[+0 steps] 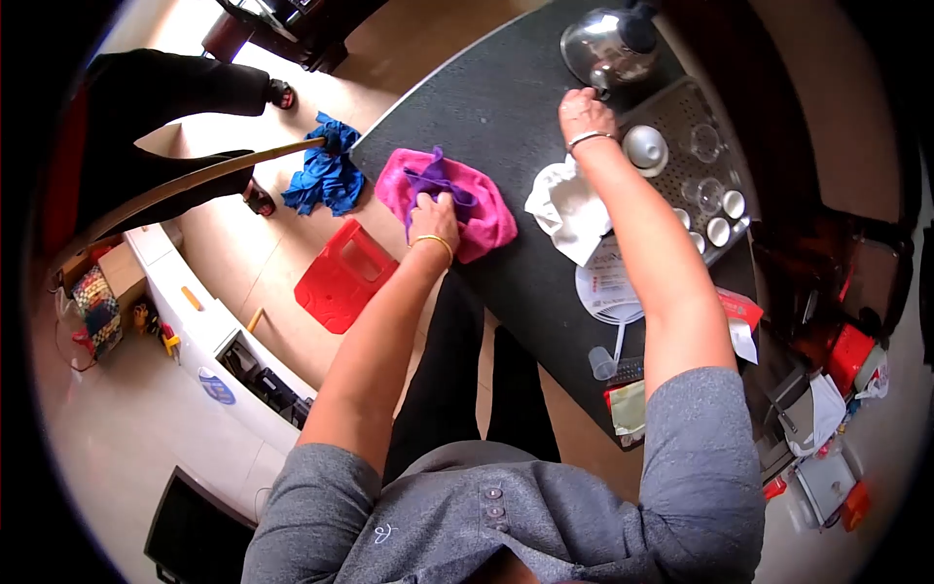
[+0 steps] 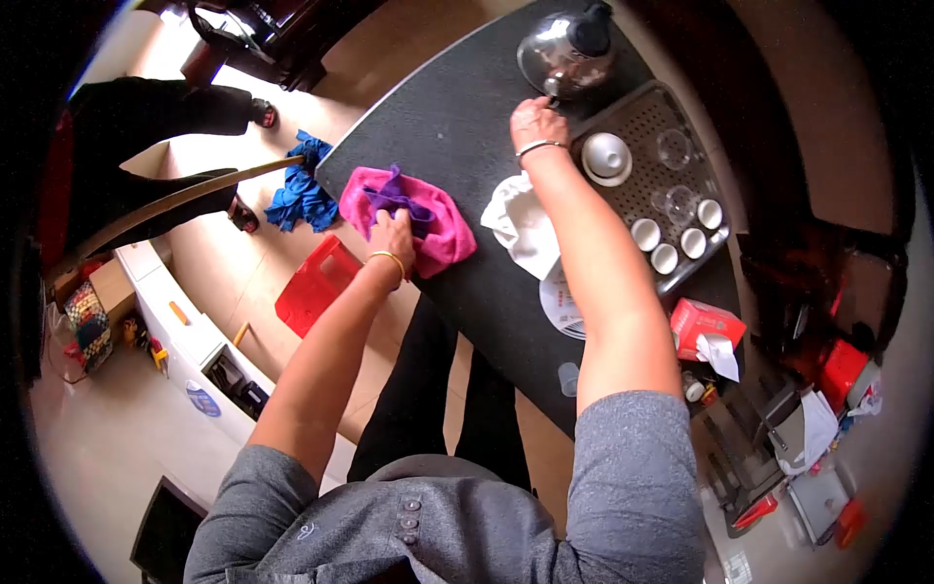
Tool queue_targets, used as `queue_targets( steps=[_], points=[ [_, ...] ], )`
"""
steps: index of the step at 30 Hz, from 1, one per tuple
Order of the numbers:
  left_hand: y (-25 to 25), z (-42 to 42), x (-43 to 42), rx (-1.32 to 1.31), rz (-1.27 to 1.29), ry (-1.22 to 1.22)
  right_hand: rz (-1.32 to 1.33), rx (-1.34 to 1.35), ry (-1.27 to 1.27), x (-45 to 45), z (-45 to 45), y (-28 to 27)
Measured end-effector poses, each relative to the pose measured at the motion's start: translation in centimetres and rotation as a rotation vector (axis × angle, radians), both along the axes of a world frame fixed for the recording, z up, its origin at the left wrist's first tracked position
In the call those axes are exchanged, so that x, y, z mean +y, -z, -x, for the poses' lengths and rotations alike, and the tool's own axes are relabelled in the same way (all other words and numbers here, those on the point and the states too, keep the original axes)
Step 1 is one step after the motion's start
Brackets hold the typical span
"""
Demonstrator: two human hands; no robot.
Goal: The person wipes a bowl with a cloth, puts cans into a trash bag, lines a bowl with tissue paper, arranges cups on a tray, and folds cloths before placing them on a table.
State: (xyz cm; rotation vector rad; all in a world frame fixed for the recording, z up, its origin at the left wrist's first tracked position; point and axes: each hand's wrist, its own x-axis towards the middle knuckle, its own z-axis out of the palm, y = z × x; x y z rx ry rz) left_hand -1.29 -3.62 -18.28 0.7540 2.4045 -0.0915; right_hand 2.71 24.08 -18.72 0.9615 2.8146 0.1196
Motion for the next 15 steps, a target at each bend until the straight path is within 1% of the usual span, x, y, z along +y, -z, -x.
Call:
queue_targets(
  steps=[2, 4, 6, 10, 11, 15],
  points=[
    [-0.5, 0.6, 0.0, -0.095, -0.042, -0.005, -0.022, -0.095, 0.028, 1.2, 0.4, 2.2],
    [-0.7, 0.6, 0.1, -0.079, -0.037, 0.012, -0.112, -0.146, -0.039, 1.2, 0.6, 2.4],
    [-0.8, 0.7, 0.1, -0.085, -0.022, 0.043, -0.099, -0.186, -0.036, 1.4, 0.8, 2.2],
    [-0.6, 1.0, 0.2, -0.091, -0.015, 0.103, 0.013, -0.167, -0.04, 1.6, 1.3, 1.5],
    [-0.6, 0.8, 0.0, -0.097, -0.05, 0.049, 0.036, -0.158, -0.037, 1.7, 1.2, 1.3],
    [1.0, 0.7, -0.8, -0.087, -0.079, 0.138, -0.048, -0.064, -0.082, 2.3, 0.3, 3.8]
  ],
)
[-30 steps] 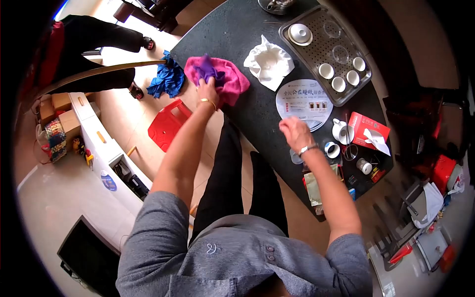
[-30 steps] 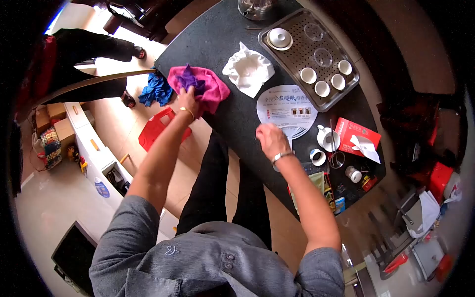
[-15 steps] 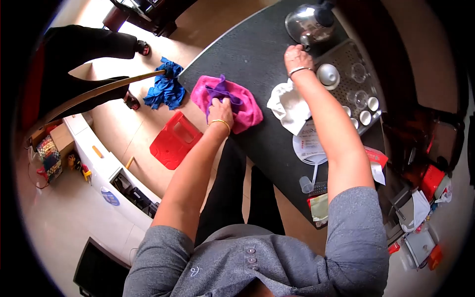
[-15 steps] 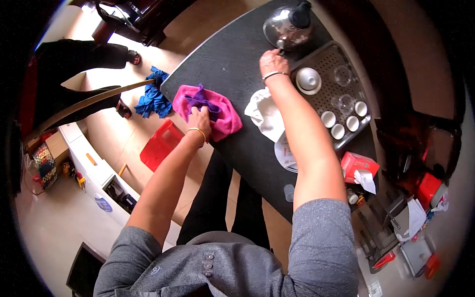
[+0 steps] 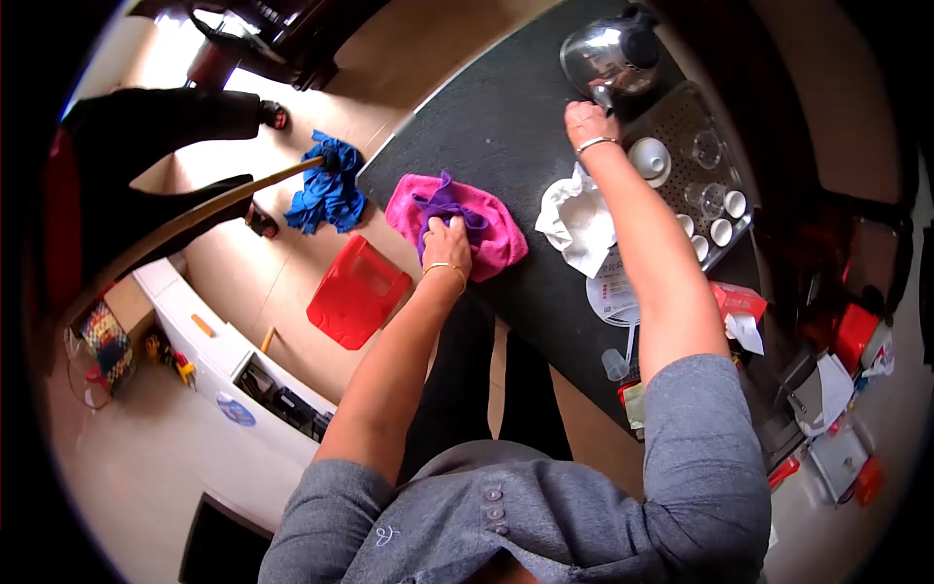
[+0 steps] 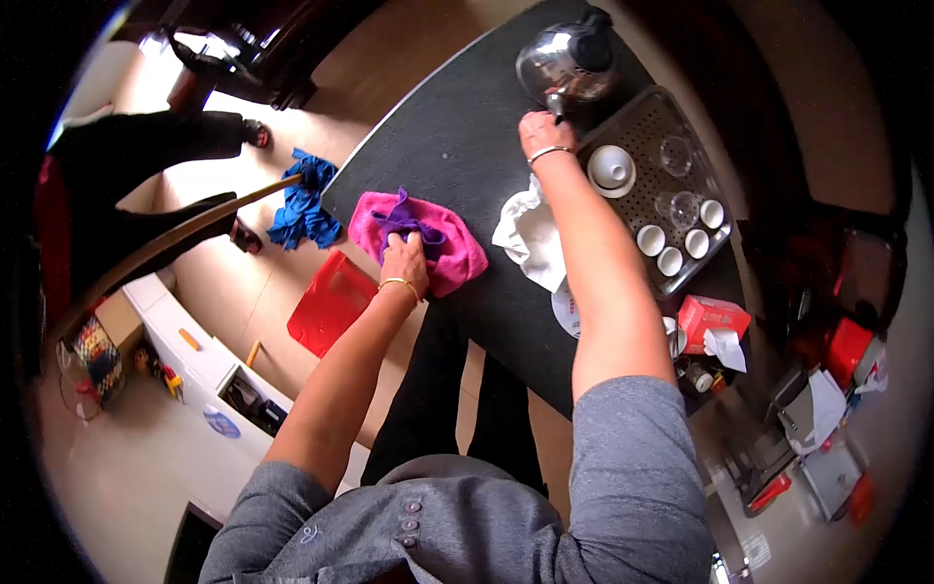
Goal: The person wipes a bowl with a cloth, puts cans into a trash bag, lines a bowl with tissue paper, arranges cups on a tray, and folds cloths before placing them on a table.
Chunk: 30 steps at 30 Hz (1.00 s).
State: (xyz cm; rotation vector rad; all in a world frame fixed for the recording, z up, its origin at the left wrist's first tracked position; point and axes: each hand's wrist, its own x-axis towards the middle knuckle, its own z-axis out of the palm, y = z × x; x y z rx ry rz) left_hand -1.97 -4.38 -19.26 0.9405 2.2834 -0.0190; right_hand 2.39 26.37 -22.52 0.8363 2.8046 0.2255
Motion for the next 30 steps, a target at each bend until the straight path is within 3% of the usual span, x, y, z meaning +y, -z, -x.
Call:
queue_targets(
  steps=[4, 6, 7, 8, 10, 11, 13, 14, 16, 21, 23, 24, 26, 30],
  points=[
    [-1.4, -0.1, 0.6, -0.013, 0.011, -0.077, 0.25, 0.113, -0.022, -4.1, 0.5, -4.0],
    [-0.8, -0.1, 0.4, -0.011, 0.019, -0.053, 0.28, 0.367, -0.12, -8.6, 1.3, -6.6],
    [0.7, 0.1, -0.3, 0.022, 0.015, 0.07, 0.323, 0.497, -0.15, -11.0, 1.4, -9.5],
    [0.7, 0.1, -0.3, 0.033, 0.027, 0.214, 0.415, 0.615, -0.139, -13.5, 1.3, -11.6],
    [4.4, 0.2, -2.1, 0.128, -0.07, 0.256, 0.669, 0.898, -0.233, -16.9, -0.9, -17.3],
    [6.2, 0.2, -3.0, 0.179, -0.116, 0.275, 0.767, 0.95, -0.156, -19.4, -2.9, -18.9],
    [6.5, -0.5, -2.8, 0.017, -0.164, -0.168, 0.923, 1.031, -0.031, -21.6, -7.2, -21.8],
    [-1.2, -0.9, 0.9, 0.039, 0.076, -0.064, 1.003, 1.084, 0.045, -22.4, -9.6, -23.0],
    [-1.9, -3.0, -0.5, 0.148, 0.016, 0.098, 1.068, 1.031, 0.199, -24.0, -15.9, -22.4],
    [0.3, -12.6, -3.4, 0.114, 0.097, 0.161, 1.076, 0.897, 0.663, -26.4, -32.9, -22.3],
    [-2.5, -17.4, -2.2, 0.101, 0.121, 0.191, 1.167, 0.957, 0.858, -27.5, -39.5, -22.0],
    [-2.3, -19.8, -2.4, 0.086, 0.122, 0.209, 1.344, 0.981, 1.01, -27.6, -42.8, -22.7],
    [-2.9, -24.1, -2.9, 0.044, 0.14, 0.236, 1.269, 1.109, 1.149, -28.1, -49.7, -23.0],
    [1.7, -26.1, -7.5, -0.158, 0.123, 0.302, 1.052, 1.317, 1.468, -29.7, -66.3, -21.0]
  ],
)
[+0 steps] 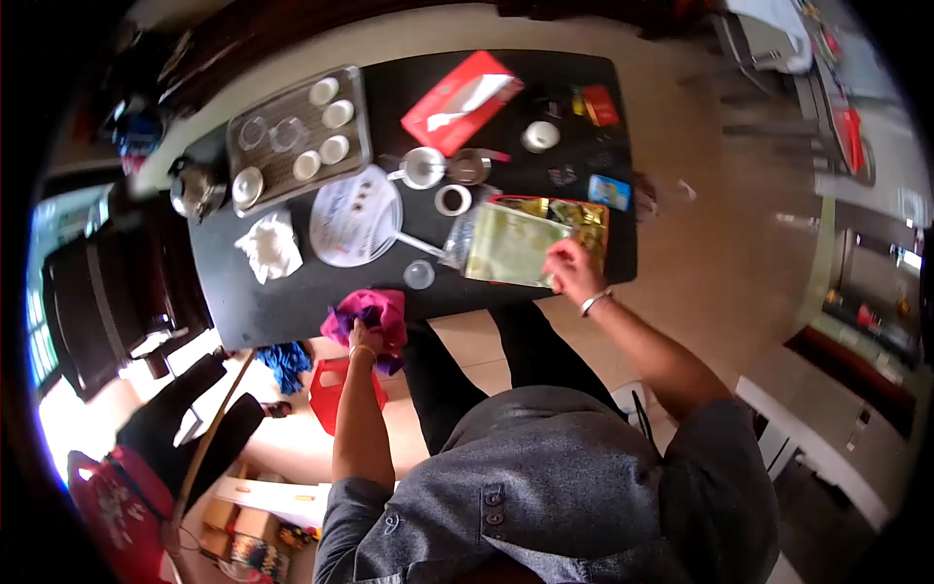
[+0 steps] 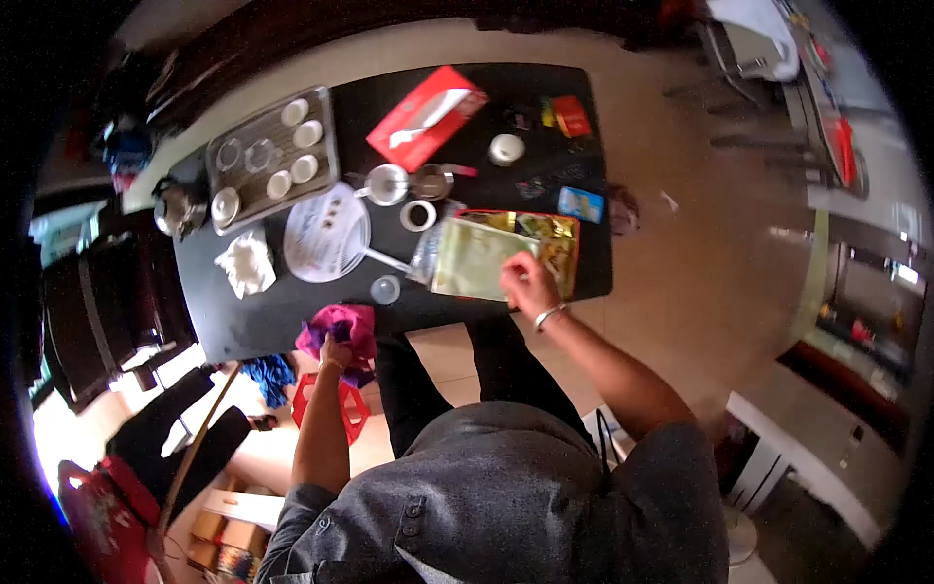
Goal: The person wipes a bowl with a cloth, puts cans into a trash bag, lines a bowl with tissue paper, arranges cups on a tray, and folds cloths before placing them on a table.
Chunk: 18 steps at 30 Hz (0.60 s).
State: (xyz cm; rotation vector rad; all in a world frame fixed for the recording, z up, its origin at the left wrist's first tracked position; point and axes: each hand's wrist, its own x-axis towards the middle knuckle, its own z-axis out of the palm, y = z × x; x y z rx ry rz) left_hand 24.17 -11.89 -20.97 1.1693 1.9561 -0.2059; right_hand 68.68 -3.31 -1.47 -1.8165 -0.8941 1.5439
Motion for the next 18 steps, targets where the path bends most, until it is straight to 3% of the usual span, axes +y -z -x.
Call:
queue_targets(
  steps=[2, 3, 4, 6, 7, 9, 12, 18],
  points=[
    [-3.6, -2.5, -0.9, -0.056, -0.05, -0.017, -0.039, -0.152, 0.104, -1.0, -9.1, 1.8],
    [3.7, 1.0, -5.0, -0.07, -0.077, 0.017, -0.06, -0.274, 0.142, -1.5, -13.3, 2.6],
    [-0.7, -1.1, -4.6, -0.079, -0.004, -0.013, -0.006, -0.347, 0.217, -1.6, -16.8, 2.2],
    [-2.2, -0.8, -7.4, -0.069, -0.106, 0.216, 0.018, -0.545, 0.321, -1.7, -23.1, 2.4],
    [-9.4, -4.8, -5.5, 0.044, 0.146, -0.009, -0.003, -0.667, 0.349, -2.4, -25.9, 3.6],
    [-10.2, -4.1, -7.9, -0.041, 0.128, -0.097, -0.08, -0.678, 0.408, -4.2, -31.1, 6.5],
    [-16.8, -7.5, -7.8, -0.164, 0.189, -0.253, 0.105, -0.767, 0.414, -6.8, -35.8, 7.4],
    [-16.3, -7.4, -12.6, -0.451, 0.2, -0.323, 0.114, -0.888, 0.455, -13.0, -42.3, 9.0]
  ],
)
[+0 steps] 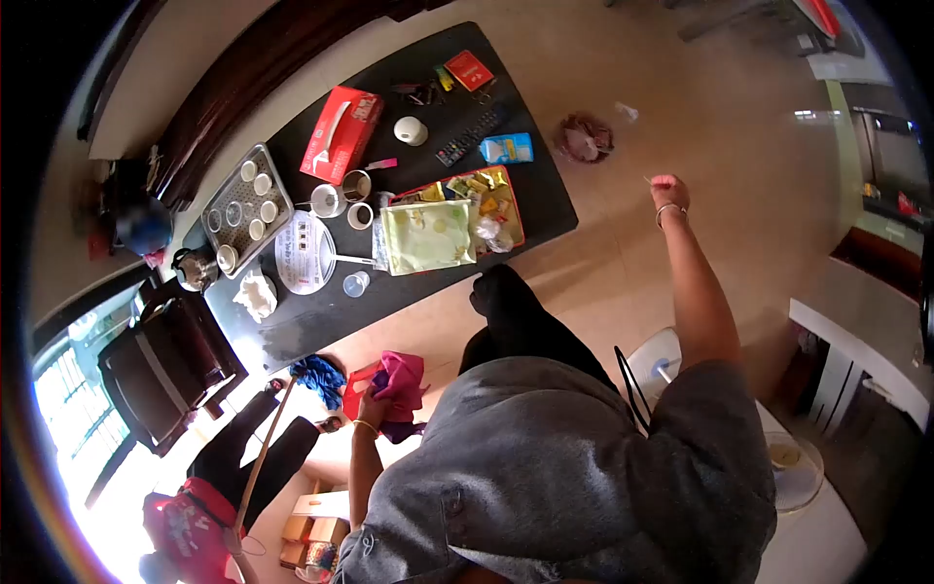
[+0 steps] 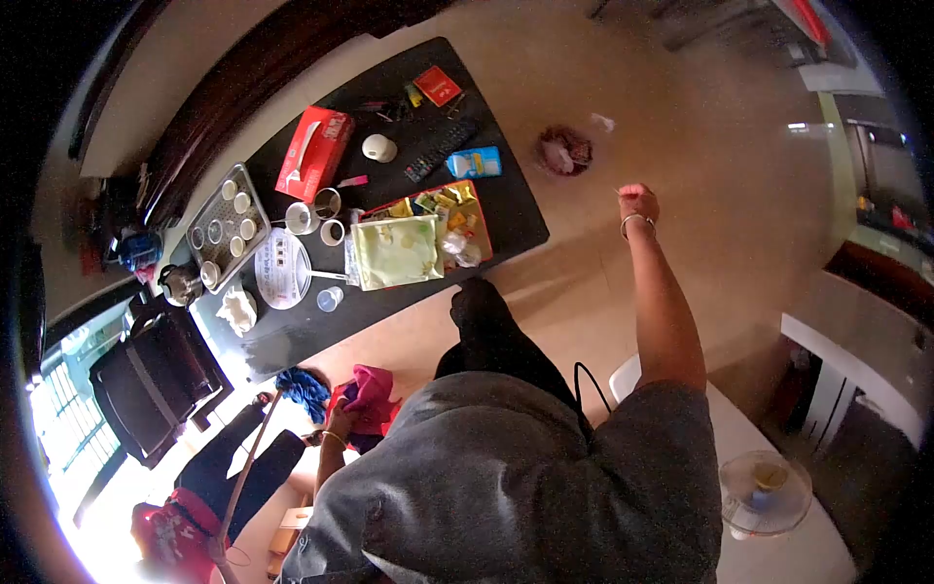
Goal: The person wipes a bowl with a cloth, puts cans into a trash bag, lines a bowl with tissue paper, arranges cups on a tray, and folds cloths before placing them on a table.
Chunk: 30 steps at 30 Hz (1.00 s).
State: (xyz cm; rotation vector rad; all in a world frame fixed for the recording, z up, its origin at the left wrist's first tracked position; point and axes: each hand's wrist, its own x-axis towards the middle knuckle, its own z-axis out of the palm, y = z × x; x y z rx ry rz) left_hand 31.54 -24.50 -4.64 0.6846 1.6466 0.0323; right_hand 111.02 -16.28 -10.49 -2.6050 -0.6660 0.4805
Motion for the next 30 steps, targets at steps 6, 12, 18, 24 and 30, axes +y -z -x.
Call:
queue_targets(
  steps=[6, 12, 18, 24, 30],
  points=[
    [-2.9, -6.3, -5.2, -0.141, 0.08, -0.191, -0.007, 0.25, 0.129, -0.1, -3.3, -1.1],
    [-3.0, -10.9, -13.9, -0.074, 0.158, -0.152, 0.035, -0.103, -0.144, 4.4, -5.4, 4.9],
    [-5.7, -24.4, -16.5, 0.117, 0.335, -0.076, 0.178, 0.049, -0.08, 10.6, -9.0, 13.9],
    [-7.4, -34.2, -17.2, 0.162, 0.429, -0.188, 0.275, 0.027, -0.182, 14.6, -11.1, 20.1],
    [-8.5, -38.6, -18.1, 0.161, 0.446, -0.219, 0.22, 0.231, -0.071, 14.3, -12.8, 27.8]
  ],
)
